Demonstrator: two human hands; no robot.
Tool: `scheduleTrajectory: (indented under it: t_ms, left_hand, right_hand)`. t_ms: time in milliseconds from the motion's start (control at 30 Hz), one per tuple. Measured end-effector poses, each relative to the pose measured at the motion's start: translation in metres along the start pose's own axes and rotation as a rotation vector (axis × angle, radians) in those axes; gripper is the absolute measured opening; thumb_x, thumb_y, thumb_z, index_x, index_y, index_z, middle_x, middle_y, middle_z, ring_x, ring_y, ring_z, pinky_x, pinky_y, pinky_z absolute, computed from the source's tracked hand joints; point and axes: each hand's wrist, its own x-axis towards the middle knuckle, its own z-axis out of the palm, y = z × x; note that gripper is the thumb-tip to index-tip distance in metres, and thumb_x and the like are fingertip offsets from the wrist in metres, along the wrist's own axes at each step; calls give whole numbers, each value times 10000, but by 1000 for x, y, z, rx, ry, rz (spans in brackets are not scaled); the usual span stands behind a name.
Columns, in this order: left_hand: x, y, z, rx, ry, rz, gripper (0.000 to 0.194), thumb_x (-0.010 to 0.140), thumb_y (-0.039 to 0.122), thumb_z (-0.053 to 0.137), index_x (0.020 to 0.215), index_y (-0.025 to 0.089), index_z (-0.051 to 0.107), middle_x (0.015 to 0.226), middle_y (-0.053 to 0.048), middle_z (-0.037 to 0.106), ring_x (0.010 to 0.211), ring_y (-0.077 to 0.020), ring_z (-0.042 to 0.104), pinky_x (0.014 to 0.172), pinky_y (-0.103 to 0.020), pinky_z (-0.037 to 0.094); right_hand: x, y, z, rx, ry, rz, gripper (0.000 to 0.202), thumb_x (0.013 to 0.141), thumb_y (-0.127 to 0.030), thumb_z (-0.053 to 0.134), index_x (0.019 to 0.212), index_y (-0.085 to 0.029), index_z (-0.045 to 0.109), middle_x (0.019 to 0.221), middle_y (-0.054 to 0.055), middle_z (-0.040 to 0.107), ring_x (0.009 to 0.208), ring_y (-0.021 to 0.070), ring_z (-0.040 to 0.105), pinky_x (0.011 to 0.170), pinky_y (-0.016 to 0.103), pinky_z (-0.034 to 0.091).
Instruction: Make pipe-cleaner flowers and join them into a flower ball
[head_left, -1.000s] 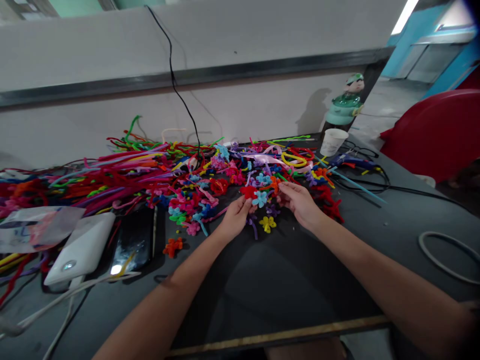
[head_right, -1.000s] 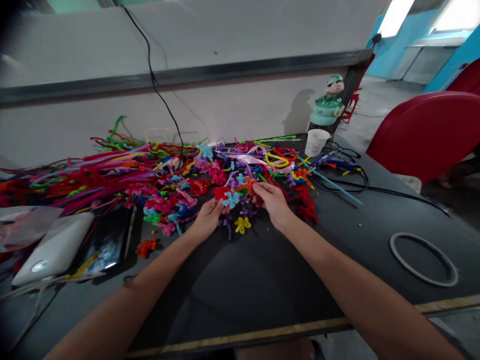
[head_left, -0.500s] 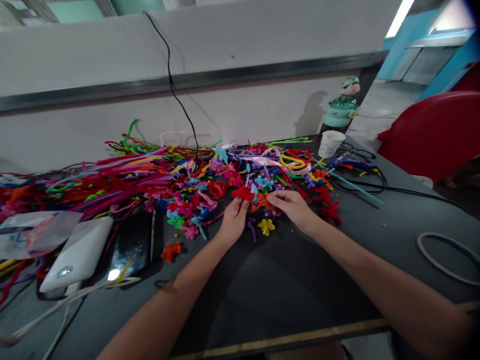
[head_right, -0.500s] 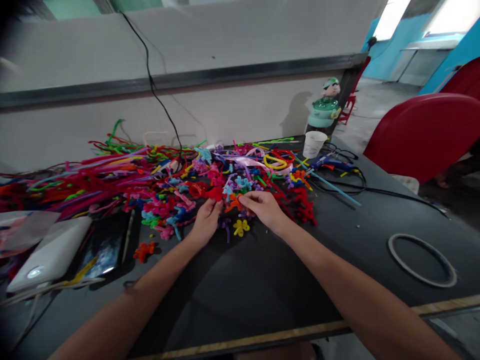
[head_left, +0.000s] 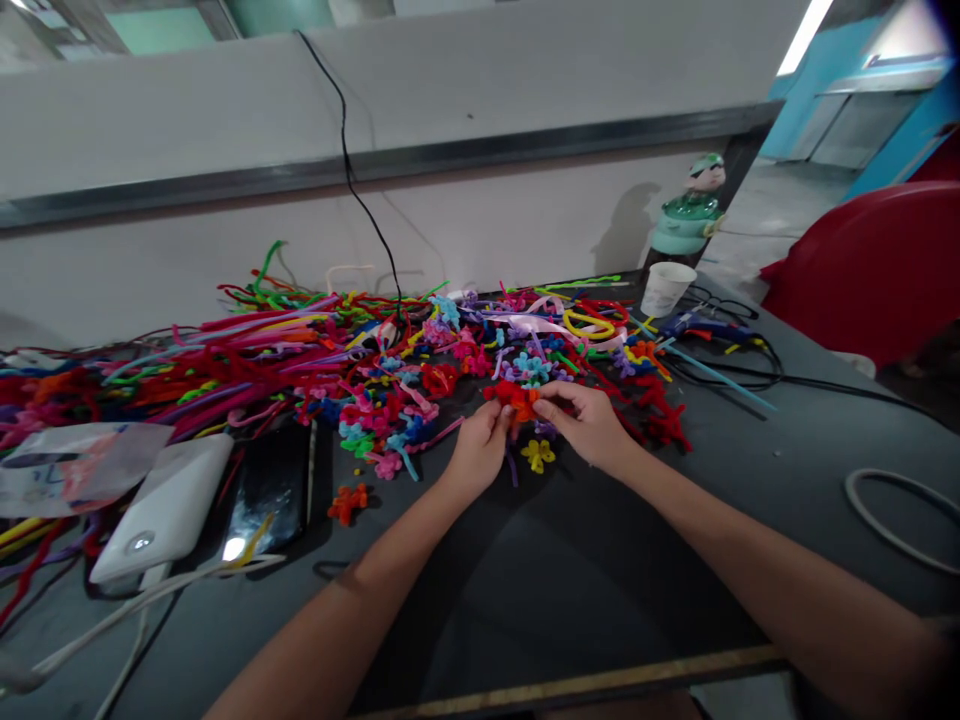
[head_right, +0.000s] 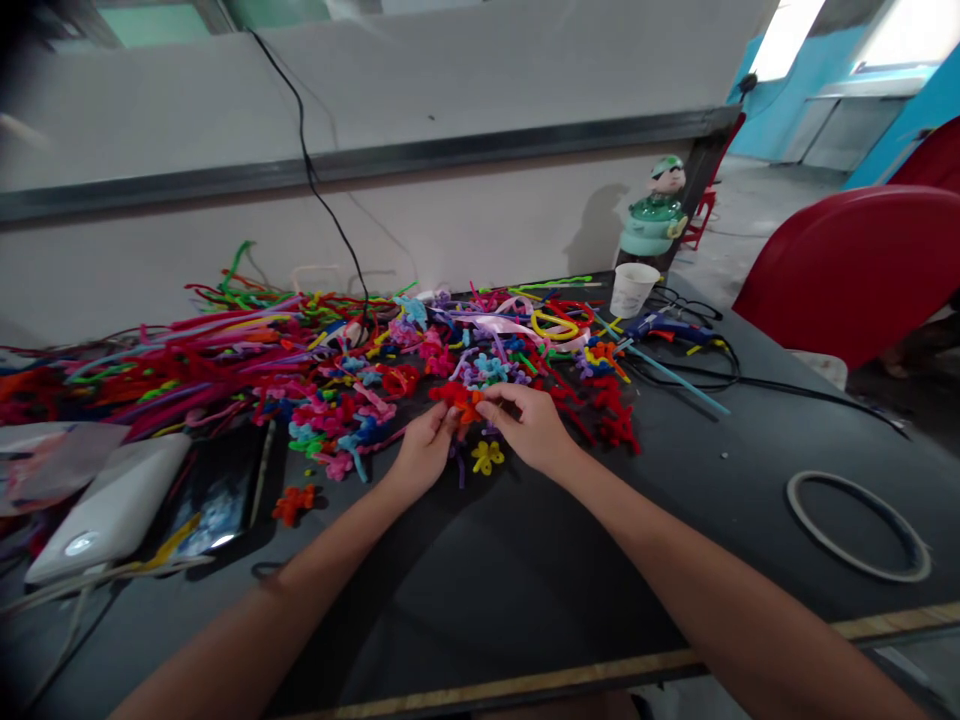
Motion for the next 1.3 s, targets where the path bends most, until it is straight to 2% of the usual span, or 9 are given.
scheduleTrajectory:
  t_ms: [233,333,500,667,867,967,1067,1133,1300]
  left_hand:
    - [-5,5,0,164,3,143,181,887,192,360,774,174,501,702,-16,511,653,-134,487,622,-262,401]
    - [-6,7,0,209,16,181,239,912,232,345,744,171,504,703,-24,517,660,-135,487,621,-263,410]
    - [-7,10,-4,250,101,354,296,919,281,376,685,174,523,710,-34,545,731,-149,511,658,-269,431]
    - [-8,13,-7,327,217,568,174,894,214,433,815,178,583,800,-48,596,868,-174,530,767,-319,450]
    - [-7,12,-6,352,178,626,138,866,165,449,806,175,573,814,-58,583,889,-182,533,769,-323,466]
    - [-7,10,-6,326,166,619,135,864,161,438,811,180,560,807,-56,576,891,-182,531,773,-323,469]
    - [-6,9,-7,299,186,607,130,859,153,430,832,181,554,797,-50,574,884,-179,532,777,-321,471]
    - [-5,9,-7,298,189,606,138,856,146,425,839,178,558,813,-49,577,874,-172,538,776,-318,474]
    - [-5,8,-5,327,104,661,135,836,109,444,831,170,565,819,-51,591,867,-169,544,762,-303,490]
  right_hand:
    - [-4,-10,0,-112,60,-207,173,823,-367,586,863,-225,676,912,62,623,810,190,592,673,316,470]
    - [-4,-13,-1,-131,108,-200,172,829,-366,576,864,-222,662,953,67,589,774,176,573,608,302,457]
    - [-4,-14,-2,-66,123,-244,143,832,-344,571,840,-220,642,977,70,559,872,193,562,657,312,473]
    - [-3,-12,-4,55,124,-271,123,824,-332,589,857,-227,643,1003,74,535,953,205,556,732,329,492]
    - [-2,-13,-7,70,130,-214,196,763,-387,659,881,-231,651,1043,79,530,997,216,537,737,311,502]
    - [-2,-12,-8,173,96,-137,280,752,-412,666,957,-225,627,1045,77,534,867,179,560,636,275,506]
    - [-1,-10,-10,362,-52,25,329,797,-453,598,1014,-206,592,887,47,571,635,120,545,484,239,474]
    - [0,-9,-12,410,-139,97,309,795,-456,599,931,-179,607,706,8,563,534,105,521,431,225,447]
    - [1,-9,-12,483,-143,279,293,745,-452,655,745,-163,611,566,-40,514,438,71,465,365,196,395]
